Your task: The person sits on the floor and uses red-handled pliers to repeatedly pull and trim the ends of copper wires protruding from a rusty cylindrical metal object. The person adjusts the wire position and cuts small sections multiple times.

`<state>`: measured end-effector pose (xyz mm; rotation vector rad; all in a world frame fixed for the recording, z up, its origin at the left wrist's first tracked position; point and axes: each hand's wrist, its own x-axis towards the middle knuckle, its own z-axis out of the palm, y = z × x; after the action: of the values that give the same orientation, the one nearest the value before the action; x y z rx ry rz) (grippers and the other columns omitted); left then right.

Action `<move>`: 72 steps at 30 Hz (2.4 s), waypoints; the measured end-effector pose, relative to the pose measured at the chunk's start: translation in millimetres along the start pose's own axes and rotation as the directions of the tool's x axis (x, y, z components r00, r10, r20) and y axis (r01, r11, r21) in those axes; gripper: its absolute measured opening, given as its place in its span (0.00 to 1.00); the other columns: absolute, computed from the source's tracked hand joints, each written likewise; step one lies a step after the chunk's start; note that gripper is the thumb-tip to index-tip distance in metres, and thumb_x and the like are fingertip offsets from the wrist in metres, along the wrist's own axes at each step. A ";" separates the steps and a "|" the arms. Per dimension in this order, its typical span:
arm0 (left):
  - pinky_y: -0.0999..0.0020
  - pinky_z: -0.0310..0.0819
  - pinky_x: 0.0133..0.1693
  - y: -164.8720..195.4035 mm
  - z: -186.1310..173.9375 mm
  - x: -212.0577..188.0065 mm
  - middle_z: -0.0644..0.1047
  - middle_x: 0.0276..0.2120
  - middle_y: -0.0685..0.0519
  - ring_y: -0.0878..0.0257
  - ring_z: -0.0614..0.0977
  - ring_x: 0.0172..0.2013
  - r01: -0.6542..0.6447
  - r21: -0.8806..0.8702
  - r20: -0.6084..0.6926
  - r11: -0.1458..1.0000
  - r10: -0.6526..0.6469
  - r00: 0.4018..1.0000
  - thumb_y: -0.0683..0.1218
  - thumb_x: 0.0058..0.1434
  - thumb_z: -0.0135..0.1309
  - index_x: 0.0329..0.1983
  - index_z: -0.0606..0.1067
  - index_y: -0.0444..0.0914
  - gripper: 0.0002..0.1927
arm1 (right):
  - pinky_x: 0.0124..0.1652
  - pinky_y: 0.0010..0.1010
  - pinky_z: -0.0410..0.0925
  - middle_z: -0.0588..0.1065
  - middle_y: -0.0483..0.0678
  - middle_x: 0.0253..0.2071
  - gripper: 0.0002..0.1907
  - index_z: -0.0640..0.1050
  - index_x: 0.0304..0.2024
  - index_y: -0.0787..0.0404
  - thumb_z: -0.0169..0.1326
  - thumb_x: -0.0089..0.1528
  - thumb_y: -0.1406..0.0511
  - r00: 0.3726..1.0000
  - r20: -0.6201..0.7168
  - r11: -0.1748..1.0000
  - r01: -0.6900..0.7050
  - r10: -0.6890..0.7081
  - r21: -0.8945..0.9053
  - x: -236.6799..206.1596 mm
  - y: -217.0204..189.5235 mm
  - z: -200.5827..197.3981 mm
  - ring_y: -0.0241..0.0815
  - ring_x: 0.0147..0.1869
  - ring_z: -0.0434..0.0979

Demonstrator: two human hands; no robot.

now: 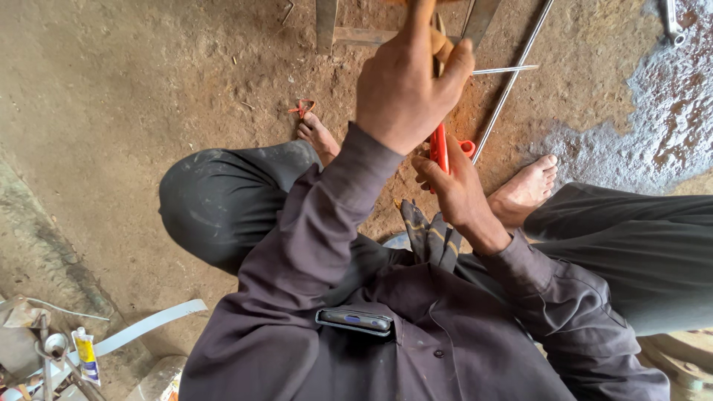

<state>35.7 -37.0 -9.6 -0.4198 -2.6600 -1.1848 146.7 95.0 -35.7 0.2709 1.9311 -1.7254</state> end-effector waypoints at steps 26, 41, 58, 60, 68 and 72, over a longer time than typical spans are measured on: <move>0.69 0.78 0.23 -1.1 11.3 -12.2 0.78 0.52 0.36 0.54 0.85 0.28 0.002 0.370 -0.212 0.929 0.083 0.974 0.58 0.77 0.43 0.77 0.49 0.34 0.35 | 0.38 0.31 0.71 0.77 0.53 0.39 0.25 0.71 0.56 0.68 0.49 0.63 0.57 1.000 0.015 0.998 -0.009 0.010 -0.064 3.4 7.1 -1.1 0.40 0.39 0.78; 0.50 0.73 0.31 -8.4 32.7 -21.7 0.78 0.31 0.47 0.48 0.79 0.29 -0.079 0.315 -0.059 0.946 0.102 0.993 0.57 0.60 0.58 0.71 0.60 0.47 0.37 | 0.42 0.31 0.74 0.76 0.53 0.45 0.14 0.76 0.49 0.65 0.44 0.70 0.62 0.892 0.229 0.828 0.448 -0.390 -0.336 31.5 93.7 -14.0 0.42 0.45 0.80; 0.71 0.60 0.13 -17.7 -9.5 -11.1 0.79 0.36 0.48 0.71 0.65 0.13 0.042 0.522 -0.031 0.852 -0.031 0.999 0.57 0.74 0.44 0.79 0.52 0.48 0.33 | 0.38 0.33 0.72 0.77 0.49 0.41 0.24 0.72 0.56 0.62 0.51 0.62 0.57 0.987 0.082 0.978 -0.147 0.136 0.145 -6.1 15.7 -8.8 0.40 0.40 0.78; 0.71 0.59 0.13 -16.2 -9.4 -10.6 0.79 0.37 0.49 0.71 0.65 0.14 0.038 0.520 -0.032 0.853 -0.025 0.999 0.57 0.76 0.44 0.79 0.51 0.49 0.32 | 0.38 0.33 0.71 0.77 0.51 0.42 0.24 0.73 0.55 0.67 0.51 0.63 0.57 0.993 0.080 0.988 -0.099 0.090 0.115 -7.5 9.0 -7.9 0.41 0.40 0.78; 0.77 0.60 0.09 -28.6 0.7 -9.6 0.78 0.50 0.34 0.76 0.66 0.10 -0.016 0.626 -0.024 0.779 0.039 0.999 0.54 0.72 0.48 0.77 0.52 0.52 0.33 | 0.37 0.33 0.72 0.77 0.52 0.44 0.28 0.67 0.63 0.62 0.49 0.63 0.59 0.999 0.044 0.987 -0.035 0.028 0.159 -16.9 -3.8 -15.6 0.41 0.39 0.78; 0.72 0.61 0.15 -37.6 10.5 -8.2 0.78 0.33 0.48 0.72 0.66 0.15 0.012 0.635 0.014 0.772 -0.028 1.000 0.49 0.70 0.51 0.80 0.51 0.51 0.38 | 0.37 0.33 0.71 0.77 0.53 0.45 0.31 0.65 0.68 0.62 0.49 0.63 0.58 1.000 0.005 0.983 0.024 -0.025 0.179 -21.2 -4.2 -21.5 0.42 0.39 0.79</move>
<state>30.1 -54.6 -44.9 -0.2768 -2.8655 -0.2132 157.0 119.2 -20.4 0.3062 1.7824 -1.9170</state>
